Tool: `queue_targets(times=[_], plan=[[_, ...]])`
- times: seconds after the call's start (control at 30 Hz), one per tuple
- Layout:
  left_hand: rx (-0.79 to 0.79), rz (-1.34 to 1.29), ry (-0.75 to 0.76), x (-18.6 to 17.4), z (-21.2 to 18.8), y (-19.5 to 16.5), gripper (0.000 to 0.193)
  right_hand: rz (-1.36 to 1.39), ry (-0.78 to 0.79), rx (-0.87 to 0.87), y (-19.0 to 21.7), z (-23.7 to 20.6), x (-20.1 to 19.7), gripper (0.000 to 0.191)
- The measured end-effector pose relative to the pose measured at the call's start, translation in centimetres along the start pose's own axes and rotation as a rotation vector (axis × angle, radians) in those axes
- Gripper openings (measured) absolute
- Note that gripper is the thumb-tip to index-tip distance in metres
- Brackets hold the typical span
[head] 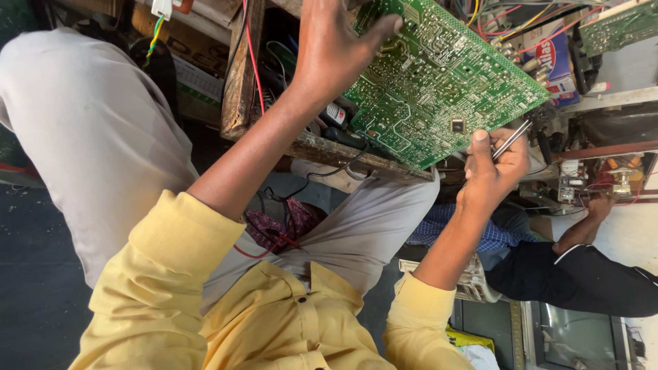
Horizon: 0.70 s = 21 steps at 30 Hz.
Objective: The person sits on the floor repairing an electronic circuit board, using a thin metal hand tool to work on components and wires on the board. They handle small components, reposition the board, and at one point lift a green circuit board out of the wooden enclosure before continuing to work on the parts.
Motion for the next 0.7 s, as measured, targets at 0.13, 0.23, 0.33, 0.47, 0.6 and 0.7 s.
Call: queue_targets(times=[0.13,0.23,0.33,0.47,0.6,0.7], plan=[[-0.037,-0.008,-0.002,0.3,-0.2,-0.7,0.052,0.011,-0.001,-0.004,0.1,0.0,0.1,0.029],[-0.003,-0.064,0.011,0.1,-0.2,-1.1,0.057,0.007,-0.010,-0.002,0.1,0.0,0.1,0.028],[0.020,-0.137,0.011,0.0,0.1,-1.7,0.060,0.001,-0.014,0.007,0.2,0.0,0.1,0.028],[-0.018,-0.151,0.010,-0.2,0.3,-2.4,0.061,0.002,-0.016,0.010,0.3,-0.1,0.2,0.027],[-0.035,-0.162,0.018,-0.4,0.5,-2.9,0.059,0.011,-0.025,0.011,0.3,-0.1,0.3,0.027],[-0.038,-0.158,0.020,-0.5,0.7,-3.2,0.057,0.002,-0.029,0.013,0.3,-0.1,0.3,0.028]])
Point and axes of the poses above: each hand's wrist, its own z-axis towards the middle knuckle, its own x-axis out of the palm, y = z × x, the point moved 1 cm from there along z, towards the middle knuckle, and after that the axes turned 11 degrees about -z, right-handed, at the moved point
